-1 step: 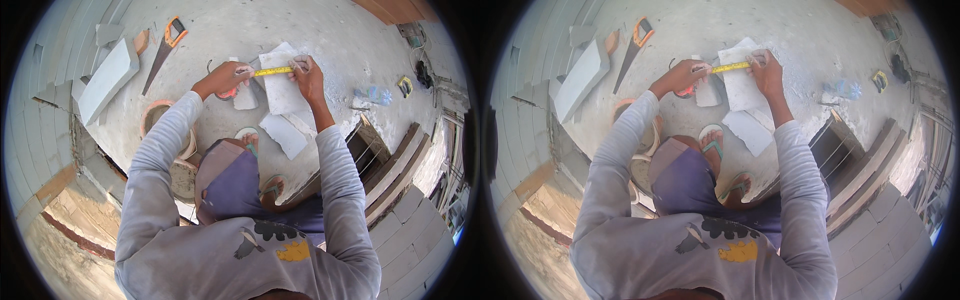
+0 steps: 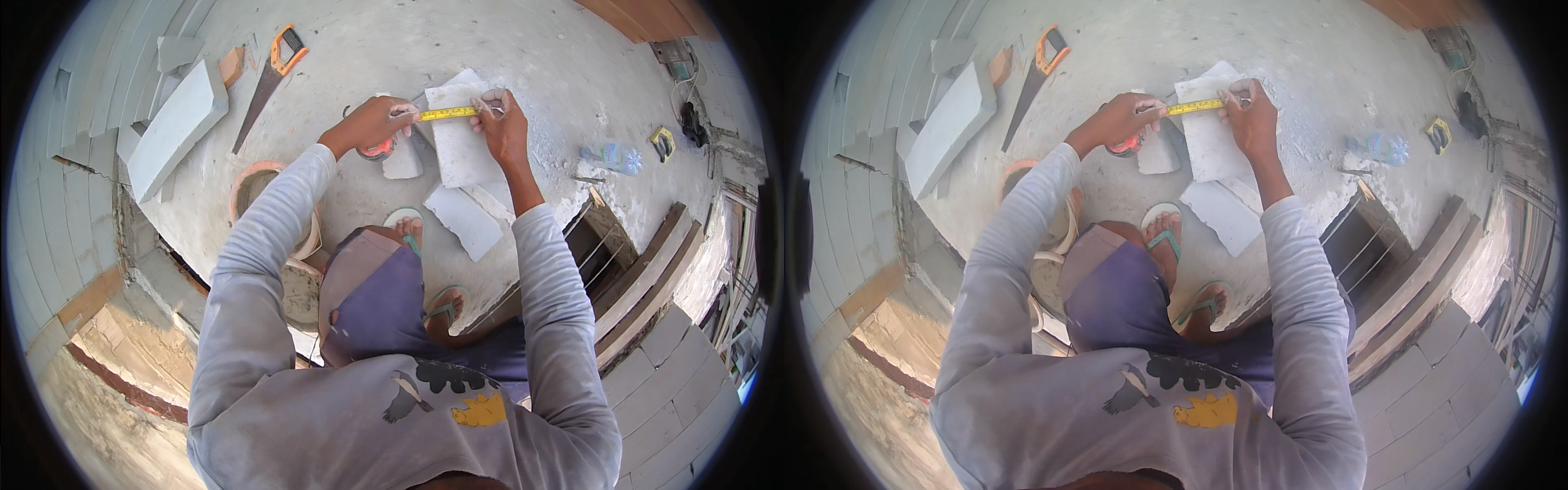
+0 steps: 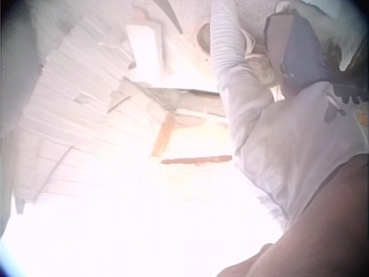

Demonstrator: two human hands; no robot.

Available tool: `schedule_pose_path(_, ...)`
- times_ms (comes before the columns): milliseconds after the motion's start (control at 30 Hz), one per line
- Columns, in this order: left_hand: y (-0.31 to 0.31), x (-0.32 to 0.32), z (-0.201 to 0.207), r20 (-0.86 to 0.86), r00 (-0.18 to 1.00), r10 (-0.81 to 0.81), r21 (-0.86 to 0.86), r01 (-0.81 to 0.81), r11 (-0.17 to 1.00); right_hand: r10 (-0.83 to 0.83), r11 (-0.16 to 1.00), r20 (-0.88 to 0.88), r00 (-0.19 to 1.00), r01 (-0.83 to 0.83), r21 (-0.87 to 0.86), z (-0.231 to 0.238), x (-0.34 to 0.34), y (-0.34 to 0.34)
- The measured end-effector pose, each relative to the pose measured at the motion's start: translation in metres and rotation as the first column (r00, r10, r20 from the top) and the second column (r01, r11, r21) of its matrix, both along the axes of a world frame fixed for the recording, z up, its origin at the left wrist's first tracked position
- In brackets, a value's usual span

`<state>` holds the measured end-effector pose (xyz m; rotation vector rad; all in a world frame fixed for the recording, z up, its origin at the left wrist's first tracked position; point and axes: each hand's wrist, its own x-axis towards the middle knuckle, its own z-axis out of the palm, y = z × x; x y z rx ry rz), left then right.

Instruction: The person measures a wall opening with a tape measure, then cuts white blocks to size using a hand saw. They apply mortar to the cut blocks and place them into the wall opening, adjusting for fit.

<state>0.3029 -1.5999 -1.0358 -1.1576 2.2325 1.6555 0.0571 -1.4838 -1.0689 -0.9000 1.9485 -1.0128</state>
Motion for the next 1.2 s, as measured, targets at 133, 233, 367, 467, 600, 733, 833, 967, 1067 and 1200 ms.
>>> schedule_pose_path(133,-0.018,0.001,-0.02,-0.037,0.998,-0.041,-0.058,0.039,0.998,0.115,0.979,-0.336,0.935,-0.164,-0.121,-0.007,-0.007,0.003)
schedule_pose_path(233,-0.023,-0.003,-0.022,0.014,1.0,-0.028,-0.027,0.028,0.999,0.156,0.947,-0.468,0.87,-0.267,-0.18,-0.012,-0.016,0.009)
schedule_pose_path(367,-0.022,-0.01,-0.017,0.007,1.0,0.003,0.005,-0.003,1.0,0.116,0.952,-0.428,0.896,-0.223,-0.208,-0.011,-0.012,0.006)
schedule_pose_path(467,-0.024,-0.01,-0.025,0.0,1.0,0.014,-0.002,-0.014,1.0,0.107,0.975,-0.417,0.902,-0.178,-0.133,-0.015,-0.002,0.002)
schedule_pose_path(600,-0.029,-0.009,-0.04,-0.035,0.999,-0.028,-0.103,0.025,0.994,0.082,0.969,-0.479,0.874,-0.181,-0.166,-0.023,0.002,0.002)
schedule_pose_path(733,-0.03,-0.012,-0.041,0.007,1.0,-0.029,-0.149,0.029,0.988,0.014,0.944,-0.58,0.814,-0.203,-0.261,-0.045,-0.001,0.0)
schedule_pose_path(833,-0.026,-0.019,-0.025,0.09,0.995,0.04,-0.051,-0.035,0.998,-0.013,0.924,-0.651,0.759,-0.239,-0.298,-0.045,-0.002,0.0)
schedule_pose_path(967,-0.026,-0.015,-0.027,0.059,0.998,0.03,-0.103,-0.024,0.994,0.028,0.93,-0.608,0.793,-0.244,-0.275,-0.036,0.002,-0.004)
schedule_pose_path(1067,-0.027,-0.016,-0.027,0.044,0.998,0.034,-0.115,-0.029,0.993,0.022,0.939,-0.635,0.772,-0.234,-0.252,-0.031,0.006,-0.003)
schedule_pose_path(1200,-0.028,-0.018,-0.032,0.055,0.998,0.023,-0.183,-0.013,0.983,0.008,0.938,-0.663,0.749,-0.236,-0.255,-0.036,0.005,-0.004)
